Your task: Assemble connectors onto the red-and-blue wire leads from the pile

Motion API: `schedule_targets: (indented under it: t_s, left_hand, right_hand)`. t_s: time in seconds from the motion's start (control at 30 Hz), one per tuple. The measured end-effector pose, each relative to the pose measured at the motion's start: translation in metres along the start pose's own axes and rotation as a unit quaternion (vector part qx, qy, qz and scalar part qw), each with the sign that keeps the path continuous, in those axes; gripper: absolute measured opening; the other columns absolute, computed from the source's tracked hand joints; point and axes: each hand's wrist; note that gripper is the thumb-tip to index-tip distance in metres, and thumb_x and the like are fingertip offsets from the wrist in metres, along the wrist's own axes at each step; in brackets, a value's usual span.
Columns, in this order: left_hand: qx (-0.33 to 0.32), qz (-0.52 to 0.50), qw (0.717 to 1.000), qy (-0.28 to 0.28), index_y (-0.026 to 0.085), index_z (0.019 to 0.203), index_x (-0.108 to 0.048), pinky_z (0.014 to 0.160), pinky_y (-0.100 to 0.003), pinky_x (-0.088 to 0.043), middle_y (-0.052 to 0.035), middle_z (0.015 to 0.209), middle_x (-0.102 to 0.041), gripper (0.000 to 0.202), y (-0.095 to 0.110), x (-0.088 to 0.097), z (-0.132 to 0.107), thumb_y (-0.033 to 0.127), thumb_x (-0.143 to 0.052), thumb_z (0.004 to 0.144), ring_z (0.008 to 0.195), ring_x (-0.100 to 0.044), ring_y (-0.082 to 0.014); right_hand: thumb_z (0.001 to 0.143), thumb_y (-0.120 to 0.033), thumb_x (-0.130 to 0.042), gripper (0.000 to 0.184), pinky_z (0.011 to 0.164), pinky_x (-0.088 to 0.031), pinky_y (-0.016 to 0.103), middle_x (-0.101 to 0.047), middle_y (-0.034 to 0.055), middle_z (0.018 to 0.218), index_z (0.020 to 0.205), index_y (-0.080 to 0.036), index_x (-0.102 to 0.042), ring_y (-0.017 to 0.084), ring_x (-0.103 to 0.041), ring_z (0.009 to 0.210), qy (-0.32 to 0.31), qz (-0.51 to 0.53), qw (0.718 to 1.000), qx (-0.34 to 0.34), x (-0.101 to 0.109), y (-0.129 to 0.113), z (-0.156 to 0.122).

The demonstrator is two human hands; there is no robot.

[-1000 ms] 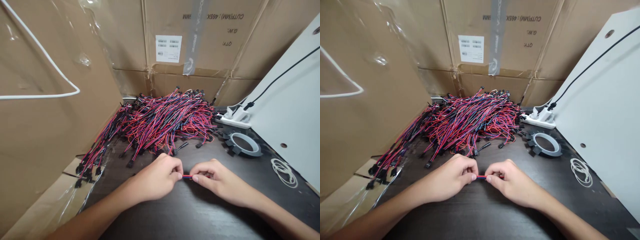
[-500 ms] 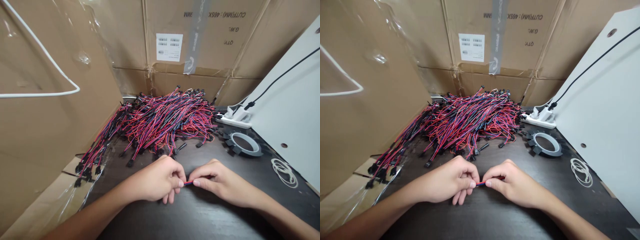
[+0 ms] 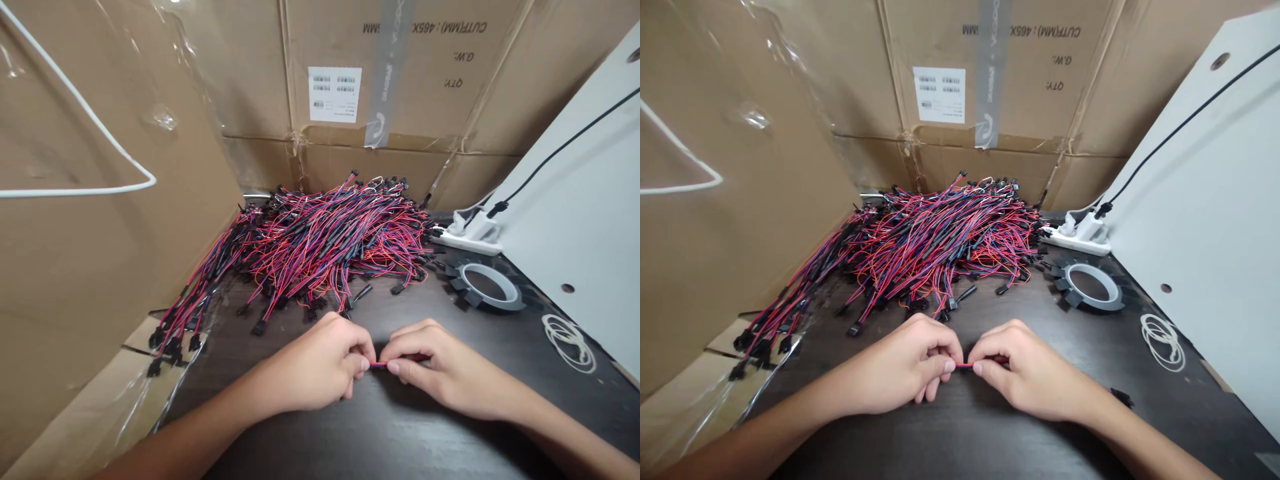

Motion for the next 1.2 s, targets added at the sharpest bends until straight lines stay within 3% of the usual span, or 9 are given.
schedule_targets:
  t_s: [0.23,0.43,0.53,0.63,0.7,0.83,1.2]
  left_hand:
    - [-0.001,0.0,1.0,0.012,0.014,0.08,-0.062,0.052,-0.019,-0.041,0.0052,0.049,-0.048,0.021,0.004,0.0,0.0,0.015,-0.042,0.082,0.045,-0.053,-0.0083]
    - [0.016,-0.025,0.999,0.021,0.015,0.08,-0.06,0.048,-0.02,-0.041,0.0035,0.052,-0.052,0.021,0.005,0.0,0.0,0.018,-0.04,0.084,0.045,-0.053,-0.0101]
    - [-0.033,0.064,0.996,0.044,0.016,0.08,-0.062,0.066,-0.024,-0.045,0.0013,0.058,-0.058,0.021,0.006,0.0,-0.002,0.015,-0.042,0.086,0.059,-0.057,-0.0122]
    - [-0.095,0.169,0.978,0.073,0.018,0.088,-0.066,0.079,-0.028,-0.043,-0.0028,0.078,-0.066,0.024,0.005,-0.001,-0.007,0.01,-0.043,0.085,0.083,-0.06,-0.0165]
    - [-0.112,0.201,0.97,0.082,0.018,0.094,-0.067,0.079,-0.028,-0.042,-0.0043,0.088,-0.067,0.028,0.004,-0.002,-0.009,0.008,-0.043,0.084,0.089,-0.059,-0.0179]
    - [-0.113,0.225,0.964,0.083,0.019,0.099,-0.066,0.078,-0.028,-0.041,-0.003,0.089,-0.066,0.033,0.002,-0.005,-0.01,0.006,-0.041,0.082,0.086,-0.059,-0.0172]
    - [-0.09,0.179,0.976,0.091,0.019,0.089,-0.062,0.074,-0.025,-0.04,-0.0019,0.088,-0.063,0.034,0.0,-0.007,-0.009,0.001,-0.04,0.071,0.084,-0.056,-0.0149]
  right_hand:
    - [0.09,-0.016,-0.048,0.026,0.066,-0.038,0.022,-0.061,-0.0002,0.063,0.074,-0.015,-0.068,0.011,-0.052,0.06,-0.007,0.01,1.0,0.003,-0.005,-0.001,0.0]
    - [0.088,-0.016,-0.047,0.024,0.06,-0.036,0.022,-0.064,0.0009,0.066,0.08,-0.015,-0.07,0.011,-0.052,0.059,0.045,0.009,0.998,-0.042,-0.007,-0.004,-0.001]
    - [0.086,-0.016,-0.046,0.023,0.056,-0.034,0.021,-0.061,0.0001,0.064,0.079,-0.015,-0.068,0.011,-0.049,0.058,0.046,0.016,0.997,-0.058,-0.01,-0.002,-0.002]
    - [0.084,-0.014,-0.046,0.021,0.053,-0.031,0.02,-0.053,-0.0025,0.059,0.074,-0.015,-0.065,0.01,-0.043,0.056,0.043,0.026,0.997,-0.062,-0.011,0.001,-0.002]
    - [0.082,-0.013,-0.046,0.019,0.053,-0.031,0.02,-0.049,-0.0035,0.059,0.072,-0.015,-0.063,0.009,-0.041,0.056,0.048,0.029,0.997,-0.06,-0.012,0.002,0.0]
    - [0.082,-0.012,-0.045,0.019,0.055,-0.032,0.02,-0.047,-0.0041,0.059,0.071,-0.015,-0.061,0.009,-0.041,0.056,0.05,0.03,0.997,-0.055,-0.011,0.003,0.002]
    - [0.084,-0.013,-0.046,0.02,0.062,-0.036,0.02,-0.056,-0.0026,0.062,0.071,-0.015,-0.062,0.009,-0.048,0.058,0.036,-0.004,0.999,-0.026,-0.011,0.002,0.001]
Point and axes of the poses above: each hand's wrist, its own z-axis towards the middle knuckle, its own x-axis out of the back of the hand, y = z × x
